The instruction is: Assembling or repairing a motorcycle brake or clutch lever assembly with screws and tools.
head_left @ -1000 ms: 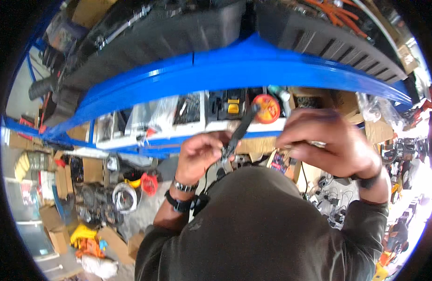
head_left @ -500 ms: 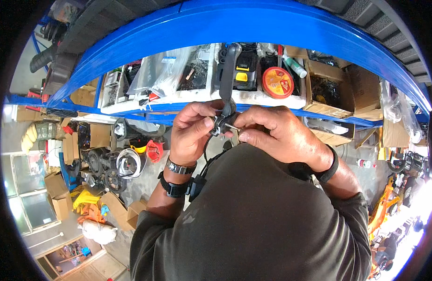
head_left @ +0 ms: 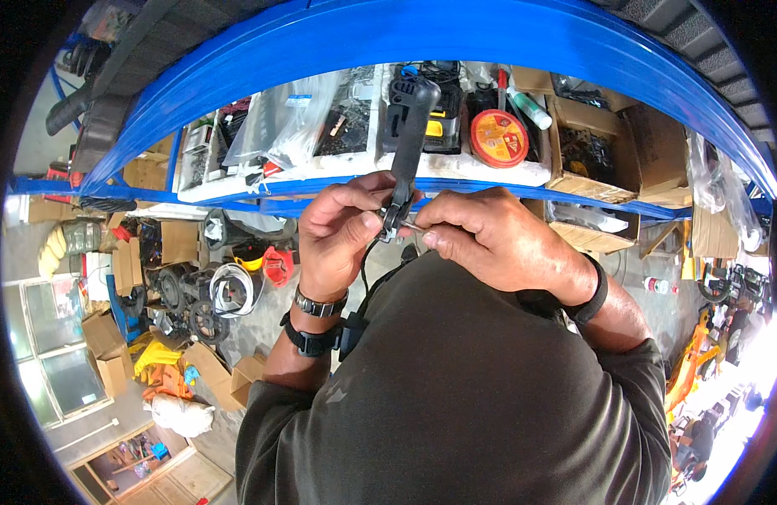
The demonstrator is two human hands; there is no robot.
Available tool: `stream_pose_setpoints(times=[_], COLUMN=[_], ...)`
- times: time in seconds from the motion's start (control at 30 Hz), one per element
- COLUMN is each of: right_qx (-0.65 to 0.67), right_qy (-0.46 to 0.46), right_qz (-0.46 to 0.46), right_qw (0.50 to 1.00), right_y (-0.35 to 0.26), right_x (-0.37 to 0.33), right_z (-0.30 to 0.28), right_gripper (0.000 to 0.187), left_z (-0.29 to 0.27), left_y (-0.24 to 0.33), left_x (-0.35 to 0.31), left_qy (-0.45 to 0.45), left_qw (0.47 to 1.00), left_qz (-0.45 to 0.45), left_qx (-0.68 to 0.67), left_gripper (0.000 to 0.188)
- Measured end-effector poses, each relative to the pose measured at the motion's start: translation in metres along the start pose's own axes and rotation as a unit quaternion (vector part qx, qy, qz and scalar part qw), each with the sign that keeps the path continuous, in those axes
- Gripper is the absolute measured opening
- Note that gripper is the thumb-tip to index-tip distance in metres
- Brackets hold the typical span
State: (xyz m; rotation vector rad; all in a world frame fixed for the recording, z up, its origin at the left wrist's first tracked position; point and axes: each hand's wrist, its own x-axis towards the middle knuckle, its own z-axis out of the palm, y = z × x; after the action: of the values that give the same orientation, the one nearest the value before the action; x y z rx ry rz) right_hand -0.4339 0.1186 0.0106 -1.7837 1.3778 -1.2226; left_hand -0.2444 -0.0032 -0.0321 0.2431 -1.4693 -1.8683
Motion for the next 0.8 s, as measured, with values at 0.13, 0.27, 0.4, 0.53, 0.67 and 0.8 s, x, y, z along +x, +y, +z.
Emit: stream_pose_setpoints(times=[0.13,0.27,0.4,0.53,0.67,0.8], right_qx=[0.042,0.020,-0.044,-0.101,-0.109,0.092], right_qy=[-0.040,0.003,0.030,0.025,0.045,0.022], right_qz=[0.056,0.008,-0.045,-0.057,-0.078,0.097], right_qw=[0.997,1.000,0.998,0.993,0.990,0.991], right_y=[-0.001,-0.001,0.002,0.001,0.005,0.006], right_x=[0.001,0.004,0.006,0.009,0.010,0.013], right_z=[-0.002,0.005,0.007,0.008,0.011,0.011], right_gripper=[0.010,0.010,0.010,0.010,0.015,0.023], left_z=[0.001,0.001,0.004,0.000,0.002,-0.003], left_y=[0.004,0.007,0.008,0.006,0.008,0.003], left_x=[0.001,0.000,0.000,0.000,-0.001,0.001], left_qy=[-0.022,-0.003,0.017,0.024,0.039,0.056], left_qw=[0.999,0.997,0.997,0.997,0.999,0.995], left_qz=[0.015,0.031,0.034,0.030,0.000,0.057], left_qx=[0.026,0.063,0.071,0.071,0.024,0.063], left_gripper=[0.015,0.015,0.015,0.015,0.015,0.013])
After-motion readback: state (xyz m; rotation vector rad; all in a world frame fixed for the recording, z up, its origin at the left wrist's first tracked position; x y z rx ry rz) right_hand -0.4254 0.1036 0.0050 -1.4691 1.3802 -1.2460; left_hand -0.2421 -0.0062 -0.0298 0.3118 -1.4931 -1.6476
